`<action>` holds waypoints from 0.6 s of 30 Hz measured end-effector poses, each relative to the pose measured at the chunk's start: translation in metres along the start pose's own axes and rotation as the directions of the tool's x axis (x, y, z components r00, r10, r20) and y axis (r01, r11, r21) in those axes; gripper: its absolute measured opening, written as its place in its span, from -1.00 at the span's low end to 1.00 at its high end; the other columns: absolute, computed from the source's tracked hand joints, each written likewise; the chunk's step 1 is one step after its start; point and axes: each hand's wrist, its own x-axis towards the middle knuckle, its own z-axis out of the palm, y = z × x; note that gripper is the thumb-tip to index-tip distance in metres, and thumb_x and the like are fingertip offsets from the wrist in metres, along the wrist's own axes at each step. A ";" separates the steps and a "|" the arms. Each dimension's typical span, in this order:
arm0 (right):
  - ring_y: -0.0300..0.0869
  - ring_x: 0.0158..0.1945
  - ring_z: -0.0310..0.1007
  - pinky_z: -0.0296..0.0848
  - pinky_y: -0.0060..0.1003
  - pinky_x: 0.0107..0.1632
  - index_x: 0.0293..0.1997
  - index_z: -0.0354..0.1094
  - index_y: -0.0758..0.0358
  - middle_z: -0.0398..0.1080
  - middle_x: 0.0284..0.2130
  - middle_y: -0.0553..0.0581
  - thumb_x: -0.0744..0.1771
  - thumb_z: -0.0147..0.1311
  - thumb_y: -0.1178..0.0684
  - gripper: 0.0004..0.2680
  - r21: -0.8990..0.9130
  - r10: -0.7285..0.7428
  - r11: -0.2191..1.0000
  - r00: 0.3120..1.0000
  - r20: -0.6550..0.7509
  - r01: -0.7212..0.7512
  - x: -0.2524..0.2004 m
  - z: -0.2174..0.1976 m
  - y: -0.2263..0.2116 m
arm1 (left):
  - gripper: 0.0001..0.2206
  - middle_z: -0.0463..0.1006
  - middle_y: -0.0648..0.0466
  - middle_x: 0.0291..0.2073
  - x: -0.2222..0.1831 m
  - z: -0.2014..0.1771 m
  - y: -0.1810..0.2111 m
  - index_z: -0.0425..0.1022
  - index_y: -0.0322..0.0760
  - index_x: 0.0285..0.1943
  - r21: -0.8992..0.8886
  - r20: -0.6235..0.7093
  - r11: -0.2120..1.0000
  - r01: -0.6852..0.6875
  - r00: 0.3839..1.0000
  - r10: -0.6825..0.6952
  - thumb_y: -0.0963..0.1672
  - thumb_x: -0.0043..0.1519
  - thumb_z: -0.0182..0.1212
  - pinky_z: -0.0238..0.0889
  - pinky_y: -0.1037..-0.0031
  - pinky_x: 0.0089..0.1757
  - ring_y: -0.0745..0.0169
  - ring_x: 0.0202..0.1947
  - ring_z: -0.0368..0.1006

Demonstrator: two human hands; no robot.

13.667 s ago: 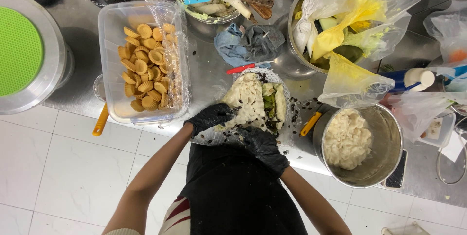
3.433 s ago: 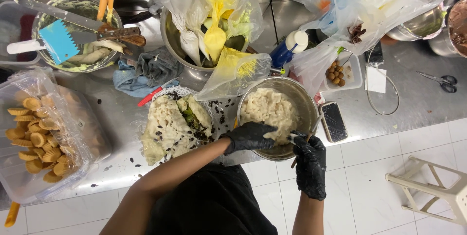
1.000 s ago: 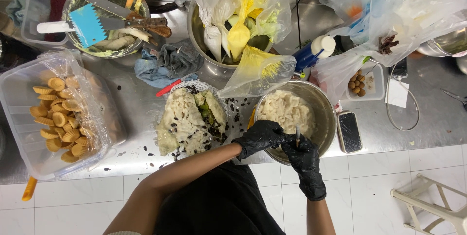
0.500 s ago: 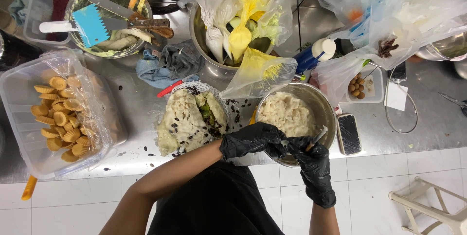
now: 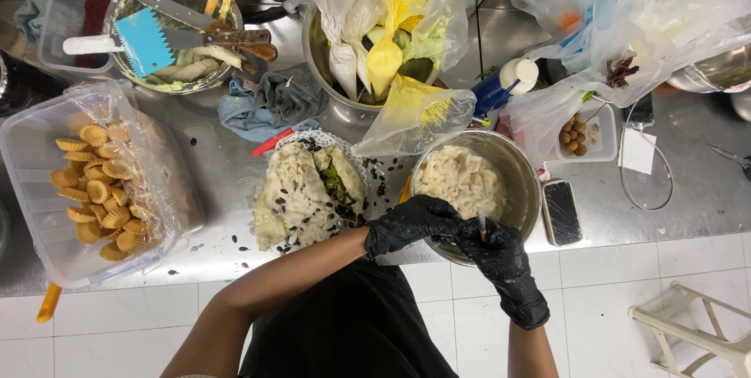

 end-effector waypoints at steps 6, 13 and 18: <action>-0.15 -0.39 0.57 0.50 -0.25 -0.29 -0.14 0.51 0.32 0.56 -0.40 0.16 0.25 0.31 0.07 -0.81 -0.141 -0.087 0.987 0.992 -0.096 0.073 0.005 0.003 -0.008 | -0.75 0.63 0.04 -0.12 0.009 -0.002 -0.012 0.56 -0.45 0.05 -0.244 -0.059 0.970 -0.008 0.998 -0.007 -0.17 0.25 0.36 0.41 0.49 -0.05 0.35 -0.10 0.53; -0.17 -0.37 0.56 0.50 -0.28 -0.28 -0.12 0.50 0.29 0.56 -0.40 0.13 0.26 0.30 0.08 -0.81 -0.088 -0.078 0.994 0.987 -0.140 0.066 0.009 -0.001 -0.011 | -0.78 0.62 0.09 -0.35 0.011 0.006 0.027 0.59 -0.43 -0.02 -0.096 -0.067 0.993 0.067 0.995 -0.074 -0.13 0.29 0.29 0.33 0.50 -0.29 0.41 -0.35 0.50; -0.15 -0.37 0.51 0.47 -0.28 -0.28 -0.09 0.46 0.33 0.52 -0.39 0.15 0.24 0.32 0.10 -0.78 -0.150 -0.238 0.966 0.953 -0.185 0.212 0.011 0.005 0.001 | -0.78 0.63 0.09 -0.37 0.009 0.004 0.030 0.60 -0.43 -0.07 -0.029 -0.095 0.998 0.051 0.994 -0.053 -0.11 0.30 0.28 0.35 0.52 -0.29 0.42 -0.36 0.51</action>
